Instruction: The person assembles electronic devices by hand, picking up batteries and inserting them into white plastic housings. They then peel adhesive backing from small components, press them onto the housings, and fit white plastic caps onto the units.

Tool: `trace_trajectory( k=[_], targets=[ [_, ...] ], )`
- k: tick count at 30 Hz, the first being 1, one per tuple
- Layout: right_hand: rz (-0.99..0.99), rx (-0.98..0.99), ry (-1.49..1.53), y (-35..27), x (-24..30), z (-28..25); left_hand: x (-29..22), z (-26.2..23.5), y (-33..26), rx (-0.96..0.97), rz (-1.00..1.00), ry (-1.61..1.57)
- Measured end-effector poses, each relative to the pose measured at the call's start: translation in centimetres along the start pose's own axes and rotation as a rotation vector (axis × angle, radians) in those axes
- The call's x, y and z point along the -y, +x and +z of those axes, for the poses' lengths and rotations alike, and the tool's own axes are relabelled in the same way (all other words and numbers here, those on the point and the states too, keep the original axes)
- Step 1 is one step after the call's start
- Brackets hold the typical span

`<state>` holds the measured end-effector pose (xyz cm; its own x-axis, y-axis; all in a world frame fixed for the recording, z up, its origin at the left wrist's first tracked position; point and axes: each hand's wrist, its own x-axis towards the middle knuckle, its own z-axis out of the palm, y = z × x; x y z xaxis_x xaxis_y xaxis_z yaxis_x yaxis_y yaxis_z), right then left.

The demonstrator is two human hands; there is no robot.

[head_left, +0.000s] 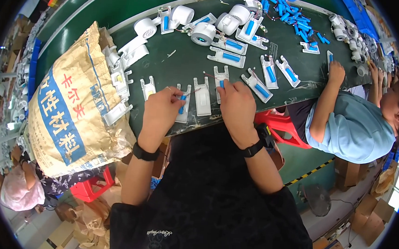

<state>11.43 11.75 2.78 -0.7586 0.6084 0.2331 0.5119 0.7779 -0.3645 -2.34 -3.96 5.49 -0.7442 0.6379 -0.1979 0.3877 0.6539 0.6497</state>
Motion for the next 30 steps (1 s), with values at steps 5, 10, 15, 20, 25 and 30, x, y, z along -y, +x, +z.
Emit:
trace_trajectory(
  k=[5,10,15,20,25,30],
  targets=[
    [0.025,0.033,0.019,0.1,0.7,-1.8,-0.6,-0.5,-0.8,0.017,-0.031,0.024],
    [-0.427,0.159,0.372,-0.7,2.8,-2.7,-0.6,0.3,-0.5,0.009,-0.02,0.092],
    [-0.441,0.247,0.3,-0.3,4.3,0.2,-1.0,-0.1,0.0,0.027,-0.055,0.048],
    [-0.41,0.253,0.299,-0.6,4.1,0.9,-1.0,0.7,0.3,-0.027,-0.013,0.154],
    [-0.428,0.219,0.318,-0.4,3.9,1.3,-0.9,1.5,-1.0,-0.074,0.106,0.197],
    [-0.44,0.212,0.345,-0.1,3.6,0.8,-0.8,-0.7,-0.6,0.034,0.041,0.072]
  ],
)
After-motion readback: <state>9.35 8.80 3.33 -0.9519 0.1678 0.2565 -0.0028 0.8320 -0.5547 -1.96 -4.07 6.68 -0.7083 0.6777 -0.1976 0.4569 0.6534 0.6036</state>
